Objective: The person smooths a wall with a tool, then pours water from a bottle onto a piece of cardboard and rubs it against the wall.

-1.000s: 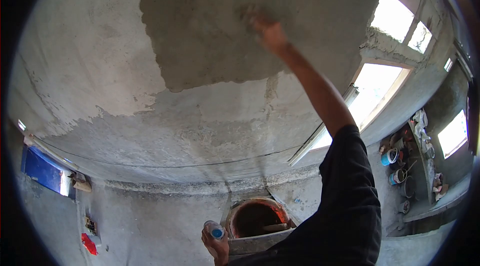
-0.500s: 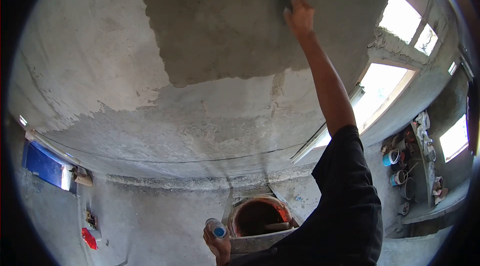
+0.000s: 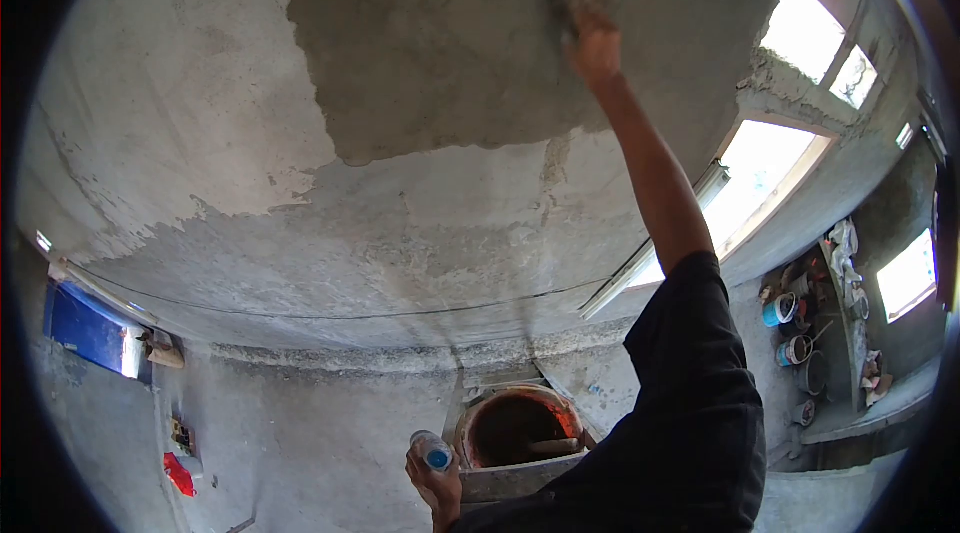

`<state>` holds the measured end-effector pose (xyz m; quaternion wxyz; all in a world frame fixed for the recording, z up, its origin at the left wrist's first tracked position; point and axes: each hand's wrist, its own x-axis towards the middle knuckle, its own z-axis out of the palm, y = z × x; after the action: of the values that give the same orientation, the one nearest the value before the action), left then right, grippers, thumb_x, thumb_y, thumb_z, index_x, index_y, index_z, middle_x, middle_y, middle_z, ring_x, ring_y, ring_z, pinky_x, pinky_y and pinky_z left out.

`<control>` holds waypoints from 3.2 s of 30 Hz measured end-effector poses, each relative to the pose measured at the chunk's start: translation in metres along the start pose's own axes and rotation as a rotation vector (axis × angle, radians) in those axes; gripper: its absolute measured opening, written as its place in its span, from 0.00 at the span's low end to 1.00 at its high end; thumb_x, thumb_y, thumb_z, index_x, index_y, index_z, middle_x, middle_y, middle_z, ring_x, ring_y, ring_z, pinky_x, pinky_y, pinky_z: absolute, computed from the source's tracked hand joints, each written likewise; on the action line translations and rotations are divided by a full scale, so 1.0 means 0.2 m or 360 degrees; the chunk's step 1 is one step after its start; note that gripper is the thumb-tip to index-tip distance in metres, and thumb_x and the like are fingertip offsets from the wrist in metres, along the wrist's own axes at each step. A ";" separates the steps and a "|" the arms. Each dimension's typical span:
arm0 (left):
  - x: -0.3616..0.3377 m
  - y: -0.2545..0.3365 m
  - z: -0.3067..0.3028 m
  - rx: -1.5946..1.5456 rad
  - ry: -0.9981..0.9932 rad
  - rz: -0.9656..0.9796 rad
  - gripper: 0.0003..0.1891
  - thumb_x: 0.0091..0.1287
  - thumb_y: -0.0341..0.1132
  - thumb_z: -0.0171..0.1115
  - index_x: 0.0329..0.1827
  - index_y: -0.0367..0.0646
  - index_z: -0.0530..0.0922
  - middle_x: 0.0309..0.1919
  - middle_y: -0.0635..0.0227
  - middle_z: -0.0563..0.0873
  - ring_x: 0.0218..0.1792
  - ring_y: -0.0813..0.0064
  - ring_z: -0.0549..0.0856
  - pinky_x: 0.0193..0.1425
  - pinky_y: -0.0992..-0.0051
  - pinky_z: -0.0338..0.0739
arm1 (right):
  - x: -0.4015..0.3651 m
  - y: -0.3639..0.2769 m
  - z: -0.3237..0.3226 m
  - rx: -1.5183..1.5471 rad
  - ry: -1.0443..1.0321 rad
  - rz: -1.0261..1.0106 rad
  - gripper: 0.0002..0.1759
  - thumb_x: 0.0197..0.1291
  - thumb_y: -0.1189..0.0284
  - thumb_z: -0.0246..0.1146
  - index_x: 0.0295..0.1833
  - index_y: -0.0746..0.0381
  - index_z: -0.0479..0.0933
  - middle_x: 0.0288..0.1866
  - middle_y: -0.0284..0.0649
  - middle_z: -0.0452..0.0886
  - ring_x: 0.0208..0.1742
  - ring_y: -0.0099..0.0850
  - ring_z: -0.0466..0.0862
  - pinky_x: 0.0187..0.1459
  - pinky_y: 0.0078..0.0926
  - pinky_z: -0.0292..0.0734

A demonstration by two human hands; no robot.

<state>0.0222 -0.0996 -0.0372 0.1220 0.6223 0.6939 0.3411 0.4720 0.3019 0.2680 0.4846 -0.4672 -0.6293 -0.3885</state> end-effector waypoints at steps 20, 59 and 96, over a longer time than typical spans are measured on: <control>0.00 0.00 -0.01 0.0002 -0.0054 -0.0025 0.32 0.45 0.32 0.75 0.54 0.36 0.70 0.46 0.48 0.78 0.48 0.41 0.78 0.52 0.52 0.72 | -0.34 0.00 -0.09 -0.0008 -0.0696 -0.0429 0.48 0.40 0.81 0.69 0.71 0.45 0.64 0.71 0.39 0.68 0.67 0.39 0.73 0.61 0.33 0.77; 0.00 0.01 -0.02 -0.0023 -0.0043 0.0025 0.32 0.45 0.29 0.75 0.55 0.36 0.69 0.46 0.50 0.79 0.49 0.44 0.79 0.53 0.54 0.74 | 0.03 -0.02 -0.16 0.0031 -0.0130 0.0589 0.35 0.49 0.84 0.59 0.67 0.56 0.69 0.66 0.45 0.72 0.65 0.43 0.73 0.65 0.37 0.70; 0.00 -0.01 0.00 0.0005 -0.0034 0.0011 0.33 0.46 0.30 0.75 0.56 0.36 0.69 0.46 0.48 0.78 0.49 0.42 0.78 0.53 0.53 0.73 | -0.35 -0.01 -0.07 0.0167 -0.0847 -0.0128 0.38 0.44 0.80 0.64 0.66 0.44 0.72 0.67 0.38 0.72 0.67 0.42 0.72 0.69 0.38 0.65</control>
<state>0.0216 -0.0996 -0.0385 0.1272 0.6285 0.6908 0.3339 0.4799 0.2732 0.2039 0.3100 -0.5017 -0.7718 -0.2379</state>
